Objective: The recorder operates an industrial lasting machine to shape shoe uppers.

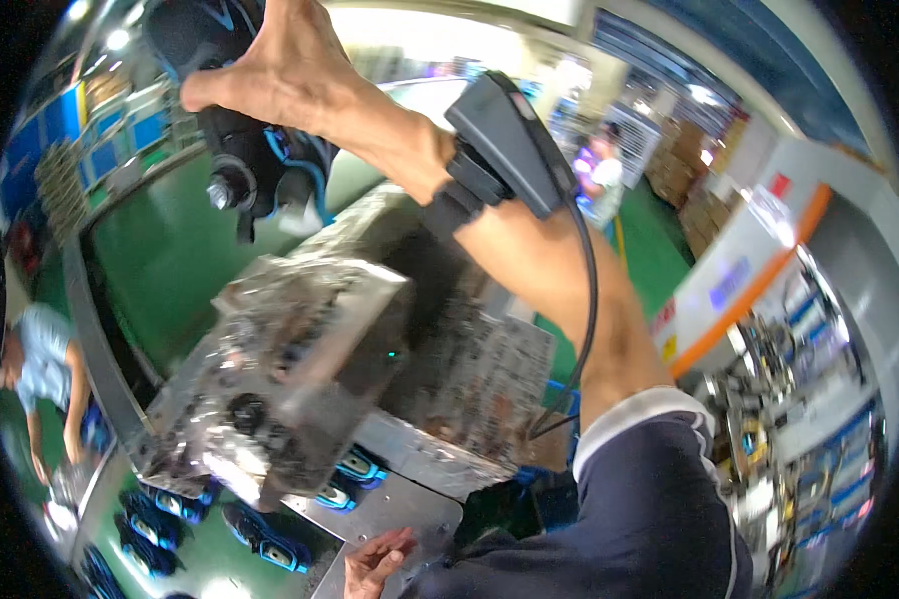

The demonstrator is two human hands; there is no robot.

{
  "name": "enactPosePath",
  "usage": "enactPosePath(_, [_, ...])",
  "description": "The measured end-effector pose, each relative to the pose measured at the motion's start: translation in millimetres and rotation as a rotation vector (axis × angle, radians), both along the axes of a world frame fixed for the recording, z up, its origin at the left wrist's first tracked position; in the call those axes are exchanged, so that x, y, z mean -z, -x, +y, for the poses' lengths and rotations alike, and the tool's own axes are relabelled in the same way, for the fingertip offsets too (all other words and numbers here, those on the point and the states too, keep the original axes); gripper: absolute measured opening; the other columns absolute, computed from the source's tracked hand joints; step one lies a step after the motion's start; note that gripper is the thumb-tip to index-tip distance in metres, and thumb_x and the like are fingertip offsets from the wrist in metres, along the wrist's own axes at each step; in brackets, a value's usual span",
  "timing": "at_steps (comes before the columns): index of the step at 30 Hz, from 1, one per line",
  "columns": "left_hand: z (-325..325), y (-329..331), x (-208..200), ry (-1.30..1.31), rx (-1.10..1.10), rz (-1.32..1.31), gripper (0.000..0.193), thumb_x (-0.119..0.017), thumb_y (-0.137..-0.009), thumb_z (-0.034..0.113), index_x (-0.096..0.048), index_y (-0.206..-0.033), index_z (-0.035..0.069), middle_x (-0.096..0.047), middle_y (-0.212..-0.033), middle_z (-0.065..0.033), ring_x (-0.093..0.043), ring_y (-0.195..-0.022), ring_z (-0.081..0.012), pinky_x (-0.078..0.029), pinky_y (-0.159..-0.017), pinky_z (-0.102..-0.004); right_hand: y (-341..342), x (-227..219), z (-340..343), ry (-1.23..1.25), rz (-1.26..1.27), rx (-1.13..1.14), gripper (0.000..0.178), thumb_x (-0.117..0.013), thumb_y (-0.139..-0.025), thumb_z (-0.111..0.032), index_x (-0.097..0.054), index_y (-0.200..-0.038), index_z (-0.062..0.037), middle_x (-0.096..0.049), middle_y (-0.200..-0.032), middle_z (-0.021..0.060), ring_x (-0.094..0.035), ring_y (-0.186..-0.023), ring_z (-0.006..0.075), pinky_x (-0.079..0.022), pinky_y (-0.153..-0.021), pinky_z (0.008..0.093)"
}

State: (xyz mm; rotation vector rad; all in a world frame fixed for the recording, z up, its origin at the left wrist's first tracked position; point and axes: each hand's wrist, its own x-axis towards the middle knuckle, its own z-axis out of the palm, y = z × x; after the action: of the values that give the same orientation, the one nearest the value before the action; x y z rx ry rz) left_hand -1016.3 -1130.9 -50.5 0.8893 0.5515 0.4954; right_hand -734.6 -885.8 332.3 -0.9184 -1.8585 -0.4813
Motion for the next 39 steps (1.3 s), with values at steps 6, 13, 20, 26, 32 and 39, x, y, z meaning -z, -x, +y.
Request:
enactPosePath(6, [-5.7,-119.9,-70.5,-0.235,0.301,-0.466,0.092,-0.07,-0.086,0.049,-0.027,-0.149,-0.002,-0.043,-0.145,-0.0223,-0.047,-0.132,-0.0361,-0.037,-0.11,-0.0496,-68.9,21.1,-266.8,0.342,0.606,-0.08,0.07,-0.078,-0.067,-0.019,-0.052,-0.127,0.0044,-0.065,-0.107,0.0122,-0.065,-0.083,0.0186,-0.053,-0.082,0.0349])
enactPosePath(13, [-142.9,-254.9,-94.8,-0.033,0.585,-0.595,0.06,-0.067,-0.085,0.021,-0.043,-0.137,0.0,-0.06,-0.125,-0.0149,-0.062,-0.111,-0.03,-0.052,-0.097,-0.0427,-75.4,169.2,-531.1,0.234,1.332,0.073,0.081,-0.07,-0.076,-0.022,-0.035,-0.145,0.0012,-0.054,-0.131,0.0132,-0.053,-0.115,0.02,-0.042,-0.098,0.0321])
enactPosePath(20, [-393.8,-287.9,-35.7,-0.046,0.985,-0.466,0.053,-0.054,-0.095,0.015,-0.037,-0.143,0.0,-0.058,-0.127,-0.0147,-0.061,-0.11,-0.0257,-0.05,-0.095,-0.0393,-27.4,317.3,-843.5,0.068,1.448,0.59,0.067,-0.056,-0.096,-0.046,-0.045,-0.143,-0.0007,-0.055,-0.134,0.0112,-0.05,-0.121,0.0152,-0.04,-0.101,0.0279])
enactPosePath(26, [-591.1,-299.4,-26.1,-0.557,1.123,-0.245,0.061,-0.067,-0.09,0.019,-0.04,-0.141,-0.004,-0.061,-0.12,-0.0133,-0.061,-0.102,-0.0206,-0.049,-0.091,-0.0322,33.8,381.9,-996.8,-0.513,1.479,0.915,0.078,-0.085,-0.07,-0.014,-0.047,-0.138,-0.0063,-0.062,-0.116,0.0042,-0.057,-0.104,0.0119,-0.047,-0.093,0.0281])
enactPosePath(32, [-739.4,-341.8,-4.8,-0.552,1.562,-0.267,0.071,-0.065,-0.093,0.034,-0.038,-0.143,-0.008,-0.057,-0.132,-0.0181,-0.057,-0.116,-0.0227,-0.044,-0.101,-0.0335,69.0,391.4,-1148.5,-0.691,1.654,1.394,0.064,-0.084,-0.062,-0.008,-0.061,-0.121,-0.0006,-0.065,-0.102,0.0036,-0.059,-0.092,0.0121,-0.048,-0.086,0.0271])
enactPosePath(39, [-902.9,-474.9,61.2,-1.147,1.23,-0.349,0.048,-0.07,-0.084,0.04,-0.065,-0.108,-0.002,-0.07,-0.092,-0.0198,-0.069,-0.089,-0.0255,-0.052,-0.078,-0.0376,118.3,388.3,-1259.5,-0.94,1.408,1.661,0.07,-0.079,-0.062,-0.01,-0.056,-0.126,0.001,-0.063,-0.112,0.0066,-0.061,-0.099,0.0147,-0.05,-0.09,0.0283])
